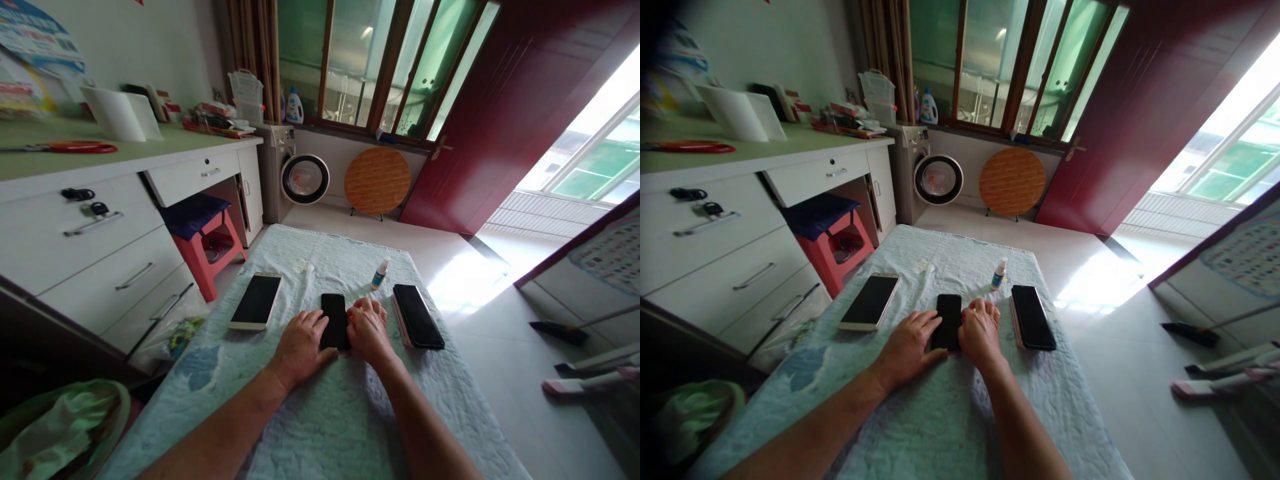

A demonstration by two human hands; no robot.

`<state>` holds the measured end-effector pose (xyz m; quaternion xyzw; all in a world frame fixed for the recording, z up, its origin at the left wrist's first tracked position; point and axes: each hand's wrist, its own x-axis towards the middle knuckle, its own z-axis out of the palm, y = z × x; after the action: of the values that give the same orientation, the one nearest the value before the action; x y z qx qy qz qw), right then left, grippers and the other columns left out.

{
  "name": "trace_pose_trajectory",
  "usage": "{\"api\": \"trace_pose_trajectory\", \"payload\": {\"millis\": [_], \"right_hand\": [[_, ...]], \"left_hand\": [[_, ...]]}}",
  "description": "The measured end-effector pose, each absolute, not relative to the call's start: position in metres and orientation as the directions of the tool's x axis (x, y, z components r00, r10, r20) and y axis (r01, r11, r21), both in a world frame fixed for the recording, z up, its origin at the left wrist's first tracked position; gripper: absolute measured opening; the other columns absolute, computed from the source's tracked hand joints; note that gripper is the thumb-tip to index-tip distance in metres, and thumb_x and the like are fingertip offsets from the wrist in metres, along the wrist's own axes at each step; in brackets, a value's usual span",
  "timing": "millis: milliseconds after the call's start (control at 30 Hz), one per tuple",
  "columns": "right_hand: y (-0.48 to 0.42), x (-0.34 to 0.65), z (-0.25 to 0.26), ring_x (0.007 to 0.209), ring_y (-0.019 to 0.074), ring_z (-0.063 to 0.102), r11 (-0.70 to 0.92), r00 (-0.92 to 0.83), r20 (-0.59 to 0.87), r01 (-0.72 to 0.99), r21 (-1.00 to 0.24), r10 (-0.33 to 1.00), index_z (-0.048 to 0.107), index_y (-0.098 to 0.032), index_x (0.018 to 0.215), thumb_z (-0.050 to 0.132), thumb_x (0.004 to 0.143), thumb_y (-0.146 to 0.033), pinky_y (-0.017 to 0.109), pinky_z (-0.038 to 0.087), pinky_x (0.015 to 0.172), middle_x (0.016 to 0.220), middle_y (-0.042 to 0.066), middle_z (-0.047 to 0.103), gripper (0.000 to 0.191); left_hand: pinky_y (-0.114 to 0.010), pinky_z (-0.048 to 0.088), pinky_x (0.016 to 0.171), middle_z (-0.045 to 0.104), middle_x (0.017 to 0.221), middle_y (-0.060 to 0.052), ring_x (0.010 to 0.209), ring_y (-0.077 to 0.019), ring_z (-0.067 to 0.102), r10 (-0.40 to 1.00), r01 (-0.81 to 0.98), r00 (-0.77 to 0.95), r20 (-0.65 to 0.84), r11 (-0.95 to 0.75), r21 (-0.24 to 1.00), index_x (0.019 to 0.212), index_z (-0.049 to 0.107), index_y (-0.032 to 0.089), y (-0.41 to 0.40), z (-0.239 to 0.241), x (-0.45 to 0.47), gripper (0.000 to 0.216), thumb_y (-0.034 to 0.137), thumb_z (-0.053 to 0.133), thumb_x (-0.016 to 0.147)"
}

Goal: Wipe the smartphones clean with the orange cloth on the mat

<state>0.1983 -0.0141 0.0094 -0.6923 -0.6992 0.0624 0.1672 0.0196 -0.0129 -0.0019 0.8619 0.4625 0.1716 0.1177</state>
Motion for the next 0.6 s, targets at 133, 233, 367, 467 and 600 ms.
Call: {"api": "trace_pose_trajectory", "payload": {"millis": [133, 233, 367, 467, 600], "right_hand": [[-0.009, 0.200, 0.002, 0.103, 0.0236, 0.045, -0.052, 0.097, 0.093, 0.915, -0.401, 0.991, 0.071, -0.021, 0.087, 0.053, 0.071, -0.011, 0.036, 0.029, 0.090, 0.105, 0.006, 0.059, 0.025], [-0.006, 0.203, 0.000, 0.102, 0.0225, 0.047, -0.110, 0.146, 0.043, 0.883, -0.457, 0.988, 0.071, -0.022, 0.085, 0.052, 0.071, -0.011, 0.033, 0.031, 0.087, 0.101, 0.004, 0.061, 0.026], [-0.006, 0.205, 0.003, 0.103, 0.0219, 0.048, -0.116, 0.152, 0.034, 0.861, -0.495, 0.988, 0.071, -0.022, 0.088, 0.051, 0.069, -0.010, 0.032, 0.033, 0.087, 0.101, 0.003, 0.062, 0.029], [-0.007, 0.204, 0.006, 0.105, 0.0226, 0.047, -0.102, 0.148, 0.051, 0.857, -0.506, 0.988, 0.070, -0.022, 0.092, 0.052, 0.069, -0.010, 0.034, 0.033, 0.090, 0.105, 0.003, 0.061, 0.031], [-0.009, 0.203, 0.008, 0.106, 0.0227, 0.046, -0.042, 0.100, 0.084, 0.853, -0.520, 0.991, 0.069, -0.022, 0.094, 0.051, 0.067, -0.007, 0.036, 0.033, 0.093, 0.108, 0.004, 0.059, 0.036]], "left_hand": [[-0.043, 0.038, 0.105, 0.057, 0.133, -0.015, 0.120, -0.0315, 0.051, 0.838, 0.736, 0.516, 0.180, -0.541, 0.408, 0.125, 0.058, 0.014, -0.010, -0.004, 0.018, 0.067, 0.056, 0.069, 0.075], [-0.043, 0.039, 0.103, 0.057, 0.133, -0.014, 0.119, -0.0320, 0.051, 0.834, 0.730, 0.524, 0.171, -0.543, 0.415, 0.126, 0.058, 0.015, -0.009, -0.004, 0.017, 0.068, 0.057, 0.069, 0.074], [-0.045, 0.040, 0.100, 0.059, 0.129, -0.016, 0.116, -0.0336, 0.053, 0.829, 0.734, 0.524, 0.193, -0.555, 0.391, 0.126, 0.056, 0.015, -0.011, 0.000, 0.020, 0.074, 0.065, 0.065, 0.073], [-0.045, 0.041, 0.095, 0.063, 0.118, -0.014, 0.109, -0.0335, 0.056, 0.831, 0.752, 0.512, 0.220, -0.557, 0.352, 0.117, 0.059, 0.018, -0.014, 0.004, 0.024, 0.064, 0.067, 0.059, 0.076], [-0.044, 0.044, 0.089, 0.065, 0.107, -0.014, 0.101, -0.0327, 0.058, 0.836, 0.785, 0.502, 0.221, -0.548, 0.288, 0.106, 0.062, 0.017, -0.017, 0.007, 0.030, 0.051, 0.061, 0.058, 0.080]]}}
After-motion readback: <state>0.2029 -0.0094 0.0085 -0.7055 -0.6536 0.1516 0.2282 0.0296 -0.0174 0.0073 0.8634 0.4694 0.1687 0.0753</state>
